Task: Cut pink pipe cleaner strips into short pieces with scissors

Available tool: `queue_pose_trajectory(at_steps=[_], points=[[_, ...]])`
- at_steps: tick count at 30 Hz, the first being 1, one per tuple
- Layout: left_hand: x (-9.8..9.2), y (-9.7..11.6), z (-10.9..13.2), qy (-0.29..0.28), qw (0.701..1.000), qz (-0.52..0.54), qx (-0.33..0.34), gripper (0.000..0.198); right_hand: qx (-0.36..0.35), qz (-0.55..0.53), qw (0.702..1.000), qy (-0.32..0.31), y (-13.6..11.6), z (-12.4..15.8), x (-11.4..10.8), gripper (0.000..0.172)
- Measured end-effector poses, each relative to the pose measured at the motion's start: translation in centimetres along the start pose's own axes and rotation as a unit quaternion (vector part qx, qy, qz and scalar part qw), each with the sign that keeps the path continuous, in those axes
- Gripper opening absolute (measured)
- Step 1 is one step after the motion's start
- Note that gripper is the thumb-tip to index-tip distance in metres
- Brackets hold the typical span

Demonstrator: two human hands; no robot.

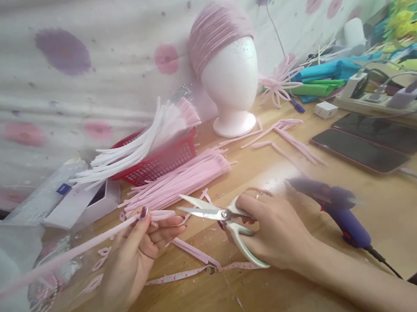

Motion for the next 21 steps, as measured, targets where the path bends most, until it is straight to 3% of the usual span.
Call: queue_pose_trajectory(at_steps=[2, 5, 11, 15, 21], points=[[-0.2, 0.0, -0.3, 0.01, 1.0, -0.016, 0.013, 0.026, 0.005, 0.023, 1.0, 0.007, 0.3, -0.2, 0.1, 0.032], [-0.4, -0.1, -0.5, 0.024, 0.999, -0.035, 0.027, 0.026, -0.036, 0.08, 0.995, 0.044, 0.3, -0.2, 0.0, 0.024], [0.4, -1.5, 0.1, 0.021, 0.997, -0.001, -0.07, 0.033, -0.125, 0.135, 0.976, 0.113, -0.5, 0.3, -0.4, 0.015], [0.5, -1.8, 0.4, 0.016, 0.995, -0.001, -0.095, 0.036, -0.153, 0.125, 0.976, 0.086, -0.6, 0.6, -0.1, 0.009], [0.1, -1.0, 0.2, 0.035, 0.995, -0.089, -0.024, 0.042, -0.112, 0.106, 0.988, 0.028, -0.3, 0.5, 0.4, 0.013]])
Point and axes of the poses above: each hand's wrist, its own z-axis away from the middle knuckle, its own x-axis out of the palm, y = z × x, the point moved 4 cm from there along -z, towards the middle knuckle, and after that the axes turned 2 degrees about y, right-handed, at the moved point
